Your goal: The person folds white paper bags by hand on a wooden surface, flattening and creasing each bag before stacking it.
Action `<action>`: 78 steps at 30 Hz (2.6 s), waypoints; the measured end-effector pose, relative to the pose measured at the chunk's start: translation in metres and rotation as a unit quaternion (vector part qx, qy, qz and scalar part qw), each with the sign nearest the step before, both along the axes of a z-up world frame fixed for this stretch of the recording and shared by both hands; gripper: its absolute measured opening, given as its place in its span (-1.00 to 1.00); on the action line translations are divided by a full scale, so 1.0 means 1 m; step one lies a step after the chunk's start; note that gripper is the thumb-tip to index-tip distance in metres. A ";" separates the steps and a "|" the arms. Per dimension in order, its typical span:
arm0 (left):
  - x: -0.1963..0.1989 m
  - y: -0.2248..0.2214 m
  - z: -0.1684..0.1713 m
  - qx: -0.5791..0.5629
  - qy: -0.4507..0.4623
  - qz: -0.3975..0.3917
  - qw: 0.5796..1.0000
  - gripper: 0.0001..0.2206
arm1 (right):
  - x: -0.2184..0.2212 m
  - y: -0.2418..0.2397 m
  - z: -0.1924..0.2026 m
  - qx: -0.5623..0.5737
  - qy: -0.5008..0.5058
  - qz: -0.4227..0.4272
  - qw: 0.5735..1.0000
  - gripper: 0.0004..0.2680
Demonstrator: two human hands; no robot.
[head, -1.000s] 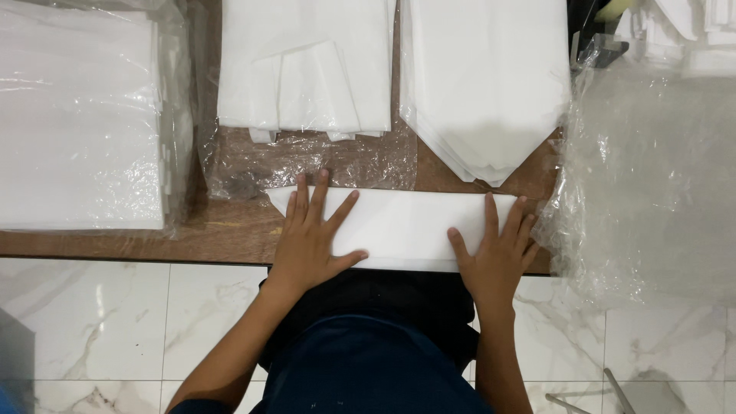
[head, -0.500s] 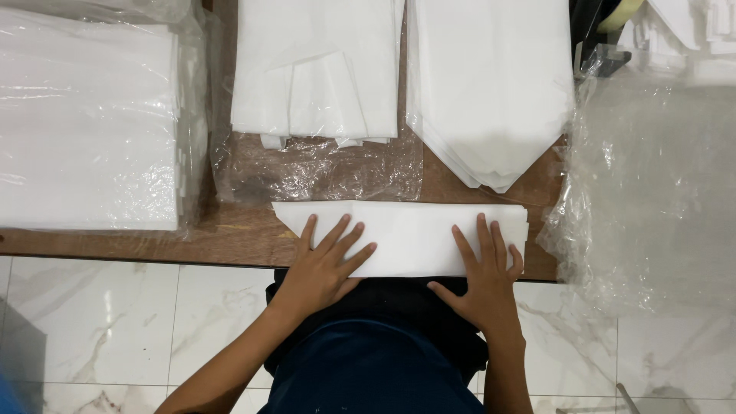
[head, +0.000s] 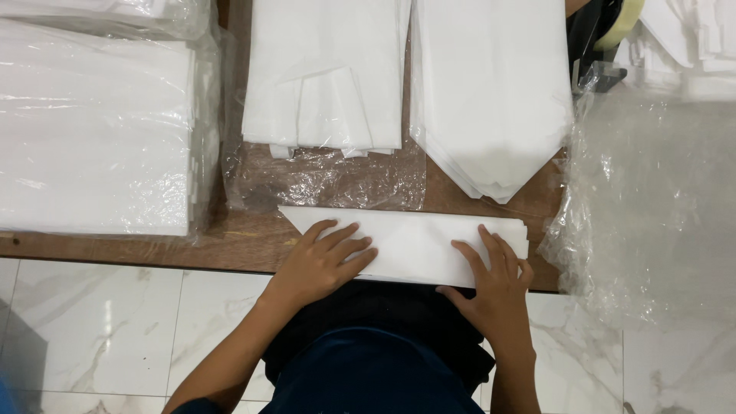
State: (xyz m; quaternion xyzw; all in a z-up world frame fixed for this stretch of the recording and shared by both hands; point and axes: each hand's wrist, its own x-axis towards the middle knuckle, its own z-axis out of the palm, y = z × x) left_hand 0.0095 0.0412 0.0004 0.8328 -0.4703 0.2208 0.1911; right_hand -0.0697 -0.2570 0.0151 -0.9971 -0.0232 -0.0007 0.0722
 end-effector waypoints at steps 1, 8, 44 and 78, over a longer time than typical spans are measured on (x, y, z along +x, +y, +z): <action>0.002 -0.003 0.005 -0.001 -0.003 0.002 1.000 -0.77 | 0.002 0.005 0.005 -0.001 -0.003 0.002 1.000 -0.43; 0.019 -0.007 0.046 -0.039 -0.047 0.033 0.998 -0.94 | 0.013 0.009 0.006 0.006 -0.128 0.068 0.989 -0.55; 0.072 0.015 -0.002 0.038 -0.064 0.009 0.997 -0.82 | 0.044 -0.001 0.002 -0.164 -0.124 0.138 0.969 -0.54; 0.108 0.045 0.105 -0.122 -0.049 0.098 0.987 -0.94 | 0.010 0.100 0.086 0.192 0.071 0.145 0.968 -0.54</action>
